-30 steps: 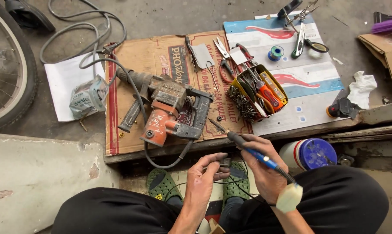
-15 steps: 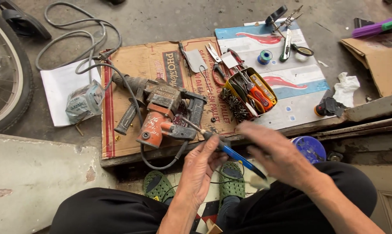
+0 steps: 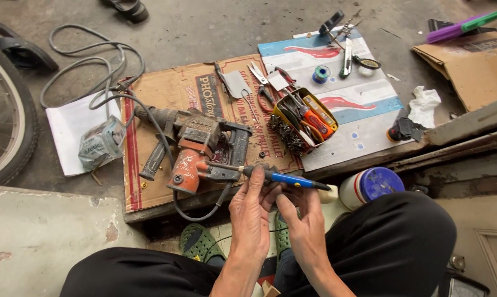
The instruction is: The person sits on the ground repairing a rotary hammer drill. They unwrap a new replacement part, fit it into the drill body, then use a soldering iron to solder the drill's wire connection, holding the drill steady with the other hand.
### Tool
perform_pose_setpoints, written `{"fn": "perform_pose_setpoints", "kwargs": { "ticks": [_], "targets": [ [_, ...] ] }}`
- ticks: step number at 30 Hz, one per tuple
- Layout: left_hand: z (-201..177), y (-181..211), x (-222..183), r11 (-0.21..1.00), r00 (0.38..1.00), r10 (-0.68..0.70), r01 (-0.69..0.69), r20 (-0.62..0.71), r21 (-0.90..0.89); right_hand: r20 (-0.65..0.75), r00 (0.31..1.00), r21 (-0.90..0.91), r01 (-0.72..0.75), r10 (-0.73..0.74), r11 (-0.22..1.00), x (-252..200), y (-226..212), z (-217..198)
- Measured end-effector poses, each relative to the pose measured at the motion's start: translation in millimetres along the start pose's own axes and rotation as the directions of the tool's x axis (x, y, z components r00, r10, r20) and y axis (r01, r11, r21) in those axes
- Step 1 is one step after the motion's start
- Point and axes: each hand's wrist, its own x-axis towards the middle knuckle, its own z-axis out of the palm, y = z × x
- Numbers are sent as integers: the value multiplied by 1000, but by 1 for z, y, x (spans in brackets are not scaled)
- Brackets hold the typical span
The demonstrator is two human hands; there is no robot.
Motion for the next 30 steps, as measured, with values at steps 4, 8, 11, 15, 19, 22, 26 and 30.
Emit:
{"fn": "perform_pose_setpoints", "kwargs": {
  "ticks": [4, 8, 11, 15, 19, 22, 26, 30],
  "targets": [
    [-8, 4, 2, 998, 998, 64, -64, -14, -11, 51, 999, 89, 3, -8, 996, 14, 0, -1],
    [-13, 27, 0, 994, 994, 104, -104, -19, -18, 51, 988, 119, -152, 147, 981, 17, -5, 0],
    [-27, 43, 6, 990, 990, 142, -141, -27, 32, 114, 937, 609, -328, 329, 722, 21, -22, 1],
    [-56, 57, 19, 980, 981, 192, -192, 2, 56, 178, 933, 799, -322, 311, 508, 26, -19, -18],
    [-68, 63, 21, 983, 984, 173, -170, -36, 71, 226, 930, 815, -343, 289, 466, 31, 0, -26],
    [-78, 61, 24, 979, 982, 188, -189, 20, 72, 253, 944, 837, -324, 213, 442, 37, 20, -31],
    [-84, 61, 23, 974, 977, 200, -207, 73, 97, 134, 931, 744, -321, 339, 586, 35, 7, -26],
    [-86, 61, 22, 974, 977, 189, -199, 99, 109, 158, 970, 668, -243, 185, 703, 37, 15, -31]
  ]
}}
